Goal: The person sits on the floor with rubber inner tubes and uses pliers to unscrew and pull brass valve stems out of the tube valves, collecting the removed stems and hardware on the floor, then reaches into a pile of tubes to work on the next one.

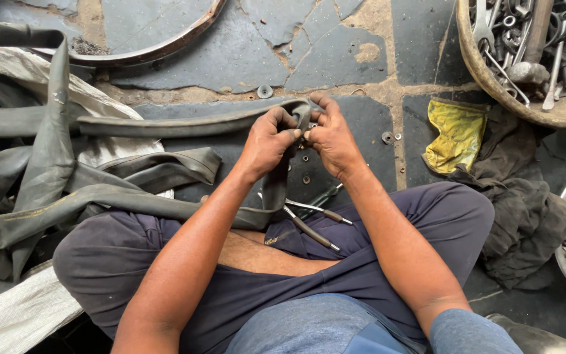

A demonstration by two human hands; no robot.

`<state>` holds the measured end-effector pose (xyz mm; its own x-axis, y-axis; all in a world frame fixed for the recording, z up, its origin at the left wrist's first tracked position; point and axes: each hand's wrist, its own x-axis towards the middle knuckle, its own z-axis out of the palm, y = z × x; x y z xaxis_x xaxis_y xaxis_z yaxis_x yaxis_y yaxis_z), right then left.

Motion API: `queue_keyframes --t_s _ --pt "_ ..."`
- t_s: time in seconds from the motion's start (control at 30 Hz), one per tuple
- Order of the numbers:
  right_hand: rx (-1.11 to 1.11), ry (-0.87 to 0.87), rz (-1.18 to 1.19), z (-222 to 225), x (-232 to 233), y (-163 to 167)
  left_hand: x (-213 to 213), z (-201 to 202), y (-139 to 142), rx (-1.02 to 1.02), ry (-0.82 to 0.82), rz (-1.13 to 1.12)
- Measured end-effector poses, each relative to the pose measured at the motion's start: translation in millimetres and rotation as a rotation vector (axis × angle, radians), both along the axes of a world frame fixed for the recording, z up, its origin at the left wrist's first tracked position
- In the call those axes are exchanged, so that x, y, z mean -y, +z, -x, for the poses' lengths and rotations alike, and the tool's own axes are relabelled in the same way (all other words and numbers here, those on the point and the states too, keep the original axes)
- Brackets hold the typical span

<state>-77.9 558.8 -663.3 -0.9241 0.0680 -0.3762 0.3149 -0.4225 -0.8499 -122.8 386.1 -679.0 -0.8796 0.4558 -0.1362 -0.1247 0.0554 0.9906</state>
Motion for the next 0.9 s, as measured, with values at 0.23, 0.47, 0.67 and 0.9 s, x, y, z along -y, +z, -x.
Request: queue_keyframes --t_s 0.23,0.47,0.67,0.9 --pt "-0.073 0.048 0.164 5 -3 -16 -6 7 -10 0.091 0.02 -0.02" --pt "-0.047 0.068 0.044 14 0 -9 -2 16 -3 0.051 0.074 -0.038" --pt "-0.026 0.07 -0.149 19 -3 -14 6 19 13 0.059 0.124 -0.048" --pt "-0.118 0.281 -0.884 14 -15 -34 13 30 27 0.179 0.33 -0.124"
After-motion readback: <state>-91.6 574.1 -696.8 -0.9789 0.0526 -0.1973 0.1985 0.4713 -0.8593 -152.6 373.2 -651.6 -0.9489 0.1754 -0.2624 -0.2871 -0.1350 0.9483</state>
